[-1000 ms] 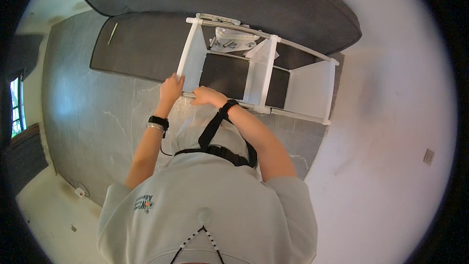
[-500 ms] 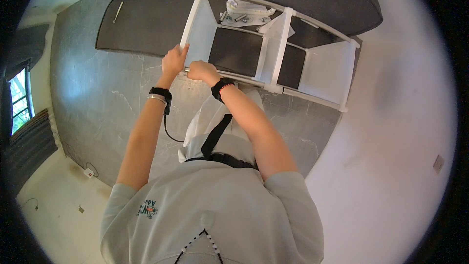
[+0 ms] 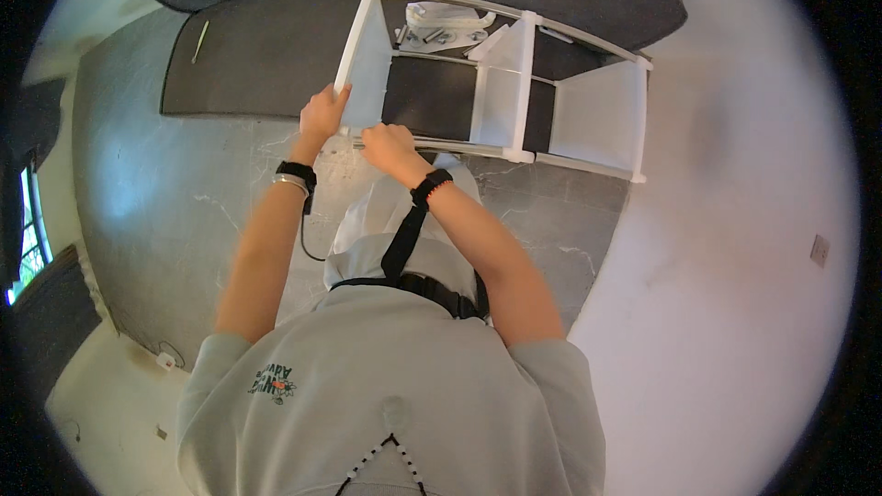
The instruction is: Disassemble a white multi-tier storage shelf.
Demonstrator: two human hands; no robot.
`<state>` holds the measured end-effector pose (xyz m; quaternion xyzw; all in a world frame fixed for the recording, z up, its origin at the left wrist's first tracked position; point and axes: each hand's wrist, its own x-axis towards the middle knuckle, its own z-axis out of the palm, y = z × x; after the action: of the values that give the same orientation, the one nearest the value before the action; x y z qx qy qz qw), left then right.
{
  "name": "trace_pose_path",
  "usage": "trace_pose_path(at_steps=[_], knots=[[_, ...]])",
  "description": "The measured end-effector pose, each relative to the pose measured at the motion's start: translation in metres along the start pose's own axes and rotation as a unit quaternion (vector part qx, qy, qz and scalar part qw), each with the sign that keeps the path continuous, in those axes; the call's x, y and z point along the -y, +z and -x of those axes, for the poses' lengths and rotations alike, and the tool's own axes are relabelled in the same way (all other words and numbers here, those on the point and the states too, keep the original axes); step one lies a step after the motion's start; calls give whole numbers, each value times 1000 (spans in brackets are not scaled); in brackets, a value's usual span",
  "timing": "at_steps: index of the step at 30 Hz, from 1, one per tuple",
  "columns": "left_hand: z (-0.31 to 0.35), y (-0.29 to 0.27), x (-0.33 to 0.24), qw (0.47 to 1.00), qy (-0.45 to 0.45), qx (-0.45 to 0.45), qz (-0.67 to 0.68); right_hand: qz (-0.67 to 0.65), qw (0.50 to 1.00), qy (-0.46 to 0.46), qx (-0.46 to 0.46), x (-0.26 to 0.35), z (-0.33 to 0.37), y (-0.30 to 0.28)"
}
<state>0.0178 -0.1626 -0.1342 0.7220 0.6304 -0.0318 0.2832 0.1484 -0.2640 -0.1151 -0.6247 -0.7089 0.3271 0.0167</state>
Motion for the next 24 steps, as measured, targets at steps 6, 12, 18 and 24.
trace_pose_path(at_steps=[6,12,18,24], knots=[[11,0,-5,1000,0,-18,22,-29,999,-32,-28,-7,5,2],[12,7,-4,998,14,-36,40,-131,956,-47,-257,-55,69,-16],[39,4,-24,940,218,-260,26,-33,935,83,-344,-145,166,-59],[77,38,-111,906,405,-118,39,11,979,116,-170,-217,195,-60]])
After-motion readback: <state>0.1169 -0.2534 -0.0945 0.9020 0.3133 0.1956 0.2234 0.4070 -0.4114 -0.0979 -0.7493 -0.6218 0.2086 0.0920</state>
